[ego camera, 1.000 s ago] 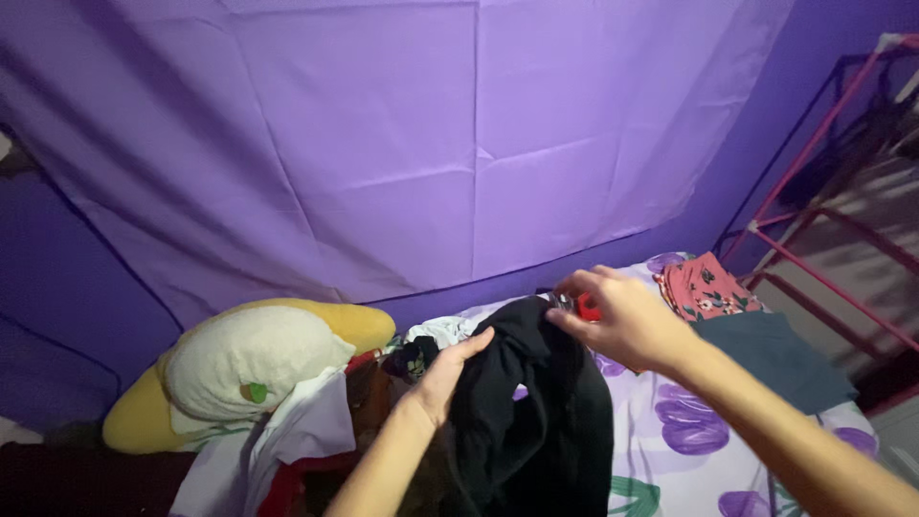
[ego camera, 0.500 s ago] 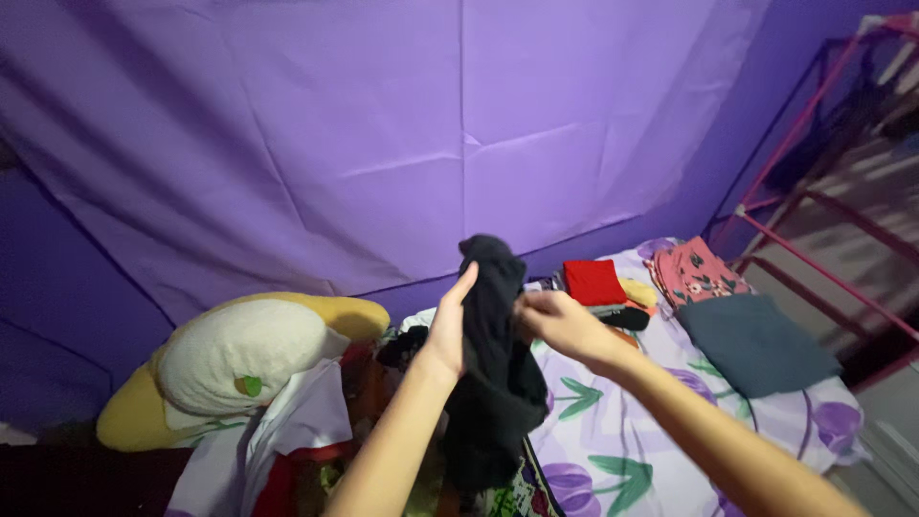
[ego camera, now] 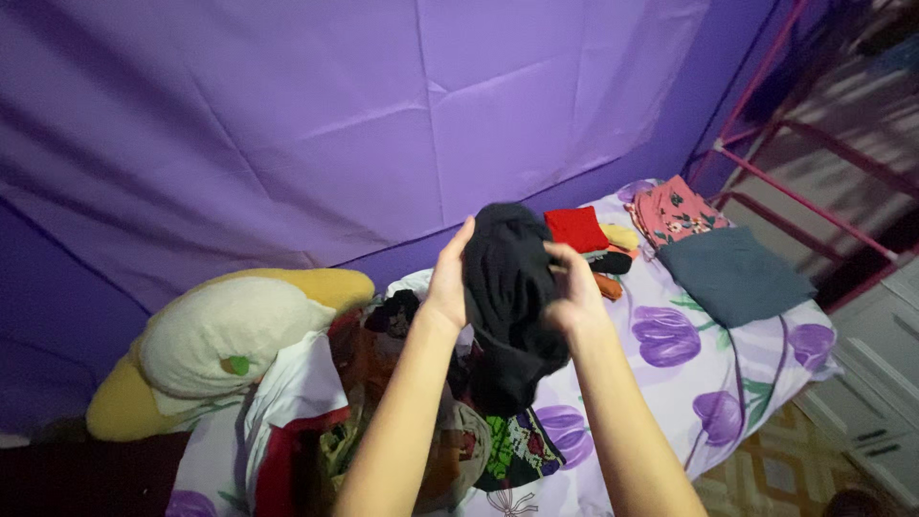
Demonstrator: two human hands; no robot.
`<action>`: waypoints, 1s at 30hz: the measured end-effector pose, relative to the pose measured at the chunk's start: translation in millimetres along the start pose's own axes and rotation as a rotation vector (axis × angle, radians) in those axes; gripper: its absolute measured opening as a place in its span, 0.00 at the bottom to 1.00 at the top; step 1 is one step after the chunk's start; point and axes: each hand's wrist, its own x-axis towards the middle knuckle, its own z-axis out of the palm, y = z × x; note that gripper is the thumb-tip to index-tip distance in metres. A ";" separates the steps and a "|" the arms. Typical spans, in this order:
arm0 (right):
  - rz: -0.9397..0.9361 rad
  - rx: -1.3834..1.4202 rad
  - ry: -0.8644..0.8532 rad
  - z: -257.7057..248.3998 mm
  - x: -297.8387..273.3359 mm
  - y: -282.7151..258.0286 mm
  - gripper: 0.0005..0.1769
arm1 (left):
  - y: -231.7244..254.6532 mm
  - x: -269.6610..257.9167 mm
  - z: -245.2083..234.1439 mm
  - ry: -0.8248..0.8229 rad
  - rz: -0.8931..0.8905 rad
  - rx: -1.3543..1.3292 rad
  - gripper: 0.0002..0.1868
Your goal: The person picks up clothing items from a bed, including a pair of shorts and a t-shirt, and folds them by hand, placing each folded item onto a stack on the bed.
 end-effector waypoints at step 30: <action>-0.506 -0.288 -0.368 -11.8 -119.3 2.0 0.56 | -134.7 -39.3 -162.2 0.940 -0.152 0.276 0.44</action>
